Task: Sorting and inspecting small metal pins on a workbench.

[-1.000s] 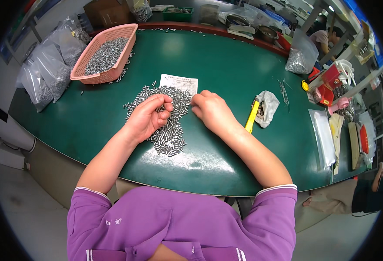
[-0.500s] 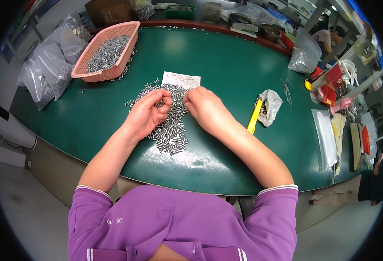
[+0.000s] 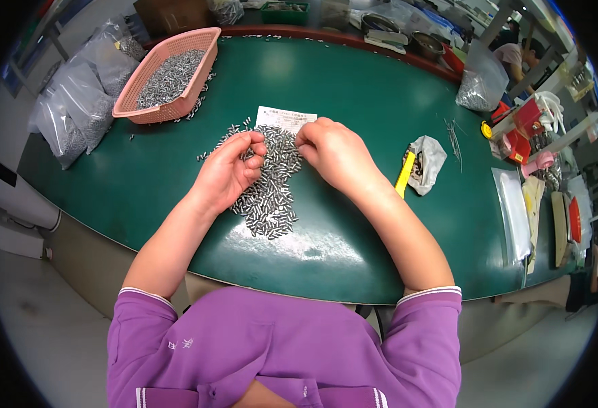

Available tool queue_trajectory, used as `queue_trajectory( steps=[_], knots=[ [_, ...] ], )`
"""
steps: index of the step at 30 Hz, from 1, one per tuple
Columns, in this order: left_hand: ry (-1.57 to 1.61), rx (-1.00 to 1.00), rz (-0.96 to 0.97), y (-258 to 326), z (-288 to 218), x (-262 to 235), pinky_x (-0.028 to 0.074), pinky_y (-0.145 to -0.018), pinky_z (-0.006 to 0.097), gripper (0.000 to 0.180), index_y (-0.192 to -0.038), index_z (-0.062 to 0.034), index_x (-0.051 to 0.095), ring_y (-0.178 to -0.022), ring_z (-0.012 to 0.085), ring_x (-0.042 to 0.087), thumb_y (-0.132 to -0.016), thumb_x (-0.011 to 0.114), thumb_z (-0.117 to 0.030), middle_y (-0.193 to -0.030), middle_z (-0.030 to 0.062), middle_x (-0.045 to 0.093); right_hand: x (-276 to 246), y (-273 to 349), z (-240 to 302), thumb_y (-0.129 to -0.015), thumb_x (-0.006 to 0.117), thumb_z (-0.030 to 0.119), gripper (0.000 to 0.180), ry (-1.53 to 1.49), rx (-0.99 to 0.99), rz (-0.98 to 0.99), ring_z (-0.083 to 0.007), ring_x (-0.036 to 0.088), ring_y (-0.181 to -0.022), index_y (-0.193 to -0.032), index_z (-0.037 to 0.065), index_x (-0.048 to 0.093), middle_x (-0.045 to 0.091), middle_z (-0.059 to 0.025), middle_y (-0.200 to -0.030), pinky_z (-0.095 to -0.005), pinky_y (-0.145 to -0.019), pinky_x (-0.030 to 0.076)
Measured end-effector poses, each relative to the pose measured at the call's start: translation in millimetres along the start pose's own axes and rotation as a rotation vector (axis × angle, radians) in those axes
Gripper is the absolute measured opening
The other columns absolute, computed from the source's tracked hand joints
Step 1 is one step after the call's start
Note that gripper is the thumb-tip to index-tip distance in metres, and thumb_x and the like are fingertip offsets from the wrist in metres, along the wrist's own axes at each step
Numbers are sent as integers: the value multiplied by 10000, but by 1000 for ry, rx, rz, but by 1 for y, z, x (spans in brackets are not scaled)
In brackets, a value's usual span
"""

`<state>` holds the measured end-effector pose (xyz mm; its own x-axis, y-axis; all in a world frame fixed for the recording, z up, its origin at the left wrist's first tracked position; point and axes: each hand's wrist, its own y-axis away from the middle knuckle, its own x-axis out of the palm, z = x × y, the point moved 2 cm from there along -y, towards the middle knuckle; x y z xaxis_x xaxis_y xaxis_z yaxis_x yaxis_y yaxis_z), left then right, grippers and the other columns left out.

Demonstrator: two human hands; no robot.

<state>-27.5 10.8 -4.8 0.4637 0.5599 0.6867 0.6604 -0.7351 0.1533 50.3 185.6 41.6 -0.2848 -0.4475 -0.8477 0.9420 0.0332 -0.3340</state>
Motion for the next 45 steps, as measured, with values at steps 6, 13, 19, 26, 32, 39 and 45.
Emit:
queue_trajectory(
  steps=[6, 13, 19, 26, 32, 39, 45],
  knots=[
    [-6, -6, 17, -2, 3, -4, 418, -569, 202, 164, -1017, -28, 519, -679, 85, 498, -943, 443, -153, -860, 46, 550, 9, 10, -4, -731, 660, 93, 110, -21, 2, 150, -264, 593, -780, -831, 62, 629, 588, -91, -820, -356, -691, 477],
    [-42, -23, 41, -1, 3, 0, 412, -573, 197, 171, -1026, -29, 521, -685, 81, 494, -944, 442, -157, -865, 41, 551, 16, 13, -5, -719, 668, 123, 126, 114, -18, 161, -286, 583, -799, -807, 48, 616, 593, -107, -817, -381, -703, 472],
    [-141, -52, 66, 5, 5, 10, 409, -567, 186, 144, -1033, -51, 502, -660, 58, 484, -928, 496, -149, -851, 13, 552, 7, 7, 0, -735, 625, 121, 95, -252, 126, 160, -249, 609, -763, -795, 47, 622, 596, -113, -807, -351, -711, 490],
    [-196, -147, 152, 9, 11, 15, 441, -569, 159, 192, -1064, -41, 495, -672, 36, 494, -913, 554, -144, -847, 1, 541, 4, 6, 12, -847, 615, 73, 99, -725, 209, 213, -33, 530, -726, -921, 15, 585, 587, 19, -803, -193, -668, 450],
    [-191, -165, 159, 8, 13, 14, 431, -552, 158, 153, -1034, -48, 504, -665, 36, 491, -928, 528, -157, -830, 3, 545, 5, 5, 9, -815, 638, 93, 101, -803, 235, 192, -43, 531, -703, -877, 19, 610, 586, 18, -737, -207, -648, 453],
    [-189, -158, 176, 7, 14, 13, 431, -562, 179, 125, -997, -77, 527, -661, 47, 491, -945, 488, -183, -839, 1, 558, -5, 3, 2, -811, 639, 59, 102, -495, 171, 69, -74, 539, -709, -898, 25, 598, 566, 3, -782, -226, -656, 452],
    [-140, -157, 209, 6, 12, 12, 447, -603, 199, 146, -1003, -66, 527, -687, 70, 497, -958, 443, -176, -852, 11, 557, -4, 8, -8, -736, 652, 57, 130, -70, 35, 12, -247, 593, -766, -860, 36, 621, 581, -96, -819, -329, -690, 483]
  ],
)
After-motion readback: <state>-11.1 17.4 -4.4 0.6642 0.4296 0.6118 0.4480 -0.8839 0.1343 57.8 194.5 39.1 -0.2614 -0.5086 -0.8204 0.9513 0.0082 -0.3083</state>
